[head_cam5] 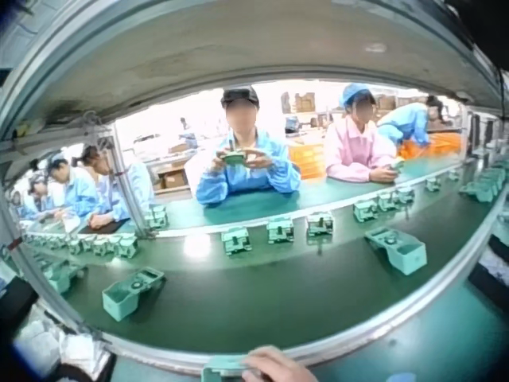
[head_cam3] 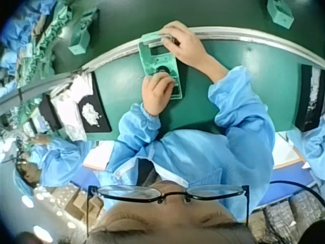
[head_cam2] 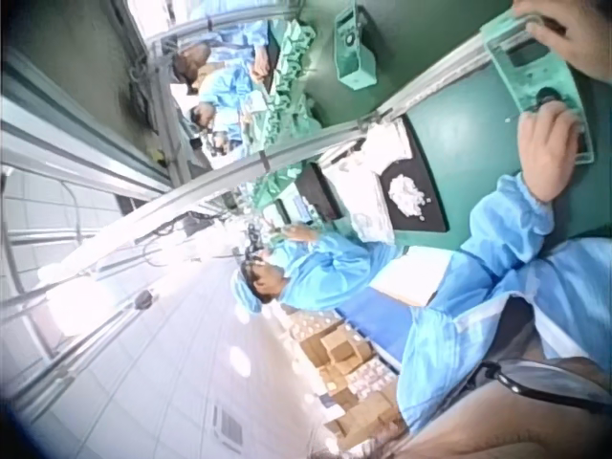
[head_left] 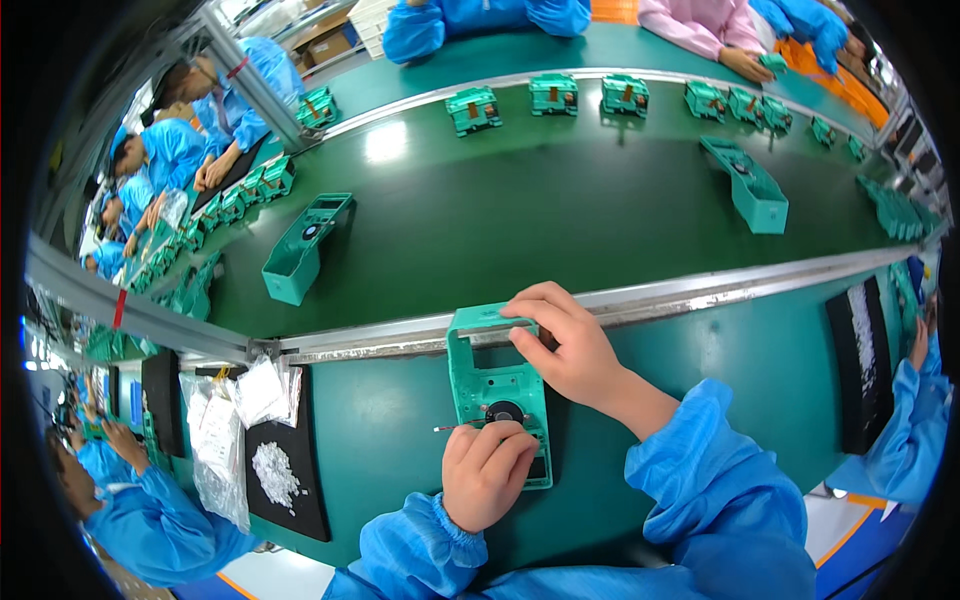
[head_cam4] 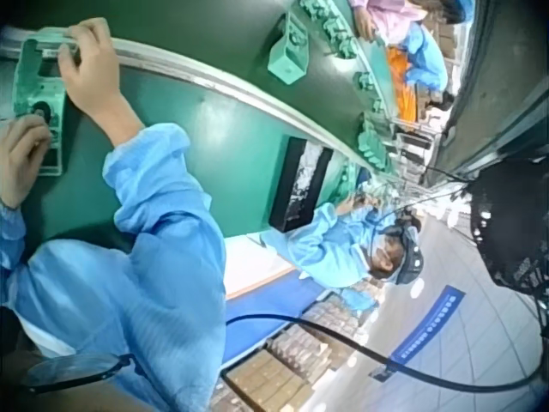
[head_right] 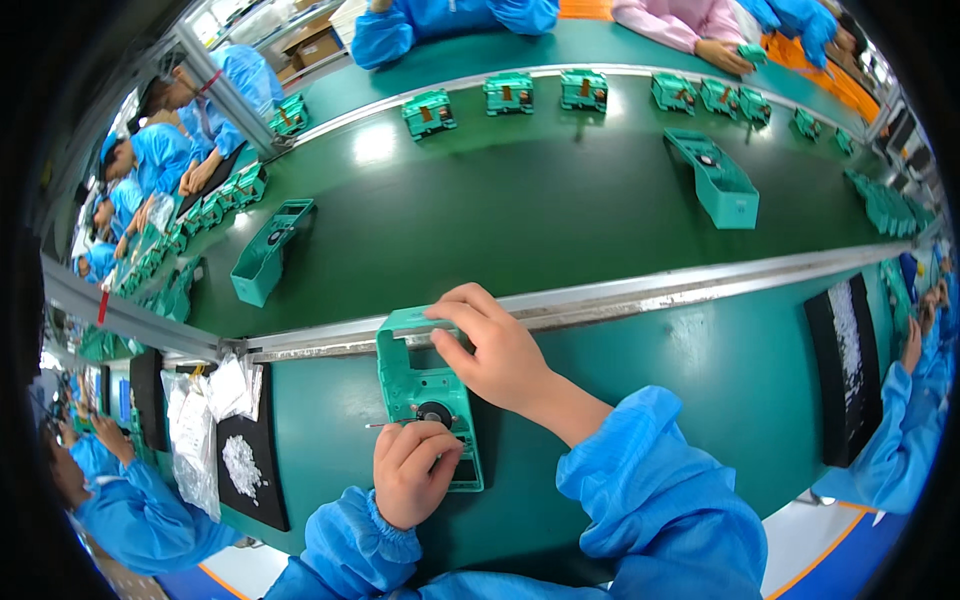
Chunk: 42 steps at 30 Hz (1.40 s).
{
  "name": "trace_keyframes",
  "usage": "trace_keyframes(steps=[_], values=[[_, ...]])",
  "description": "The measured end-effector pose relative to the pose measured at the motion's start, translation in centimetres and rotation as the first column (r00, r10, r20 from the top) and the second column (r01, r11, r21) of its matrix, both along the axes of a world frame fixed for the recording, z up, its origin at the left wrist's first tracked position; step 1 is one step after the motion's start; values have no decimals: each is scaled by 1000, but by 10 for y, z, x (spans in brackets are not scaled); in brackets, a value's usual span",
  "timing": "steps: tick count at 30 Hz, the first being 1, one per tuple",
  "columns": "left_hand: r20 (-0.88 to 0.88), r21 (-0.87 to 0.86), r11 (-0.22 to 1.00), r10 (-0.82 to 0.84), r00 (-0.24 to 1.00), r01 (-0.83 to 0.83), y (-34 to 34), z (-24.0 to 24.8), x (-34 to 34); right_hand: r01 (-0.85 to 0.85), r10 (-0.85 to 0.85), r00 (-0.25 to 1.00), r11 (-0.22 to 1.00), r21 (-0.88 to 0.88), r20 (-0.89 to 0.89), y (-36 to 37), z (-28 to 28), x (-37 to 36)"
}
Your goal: The person assembles small electronic components by hand, inserting circuit boards and internal components into green plastic housings, then securing them with screws and fasteners.
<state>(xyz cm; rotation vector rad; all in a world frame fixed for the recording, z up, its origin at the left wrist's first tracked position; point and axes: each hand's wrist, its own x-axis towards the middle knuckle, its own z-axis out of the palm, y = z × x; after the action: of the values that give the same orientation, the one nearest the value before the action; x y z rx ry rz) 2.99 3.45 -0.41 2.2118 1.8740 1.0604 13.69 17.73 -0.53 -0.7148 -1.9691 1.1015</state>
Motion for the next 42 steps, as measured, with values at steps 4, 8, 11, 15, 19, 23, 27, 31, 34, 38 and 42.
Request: trace_keyframes(steps=[4, 8, 11, 15, 19, 23, 27, 31, 34, 38, 42], values=[[-21, -34, 999, -22, 1000, 22, 3, -2, 4, 40, -34, 996, 996, 79, -79, 1, -8, -3], [-50, -61, 998, 11, 999, -14, 3, -1, 4, 45, -35, 994, 995, 91, -103, 0, -11, -6], [-44, -91, 995, 24, 999, -28, 4, 2, 6, 49, -40, 995, 994, 93, -94, 0, -12, -5], [-6, -190, 982, 22, 1000, -22, 7, 11, 6, 60, -51, 995, 992, 112, -87, 0, -13, -6], [28, -301, 954, 13, 1000, -4, 14, 22, 1, 68, -56, 994, 989, 134, -96, 0, -14, -9], [182, -491, 870, 59, 982, 39, 21, 29, -1, 70, -55, 993, 988, 139, -106, 0, -15, -9], [251, -526, 850, 113, 961, 37, 19, 29, -2, 55, -46, 995, 993, 108, -91, 0, -12, -8], [313, -543, 838, 153, 937, 45, 20, 30, -2, 66, -49, 992, 987, 149, -117, 2, -18, -9], [311, -533, 846, 186, 932, 10, 20, 29, 2, 68, -51, 993, 986, 150, -110, 2, -19, -9], [252, -528, 848, 200, 947, -38, 20, 26, 2, 70, -52, 991, 985, 155, -120, 2, -20, -12], [213, -506, 862, 168, 962, -38, 20, 24, 1, 76, -63, 994, 987, 144, -95, 0, -16, -10]])
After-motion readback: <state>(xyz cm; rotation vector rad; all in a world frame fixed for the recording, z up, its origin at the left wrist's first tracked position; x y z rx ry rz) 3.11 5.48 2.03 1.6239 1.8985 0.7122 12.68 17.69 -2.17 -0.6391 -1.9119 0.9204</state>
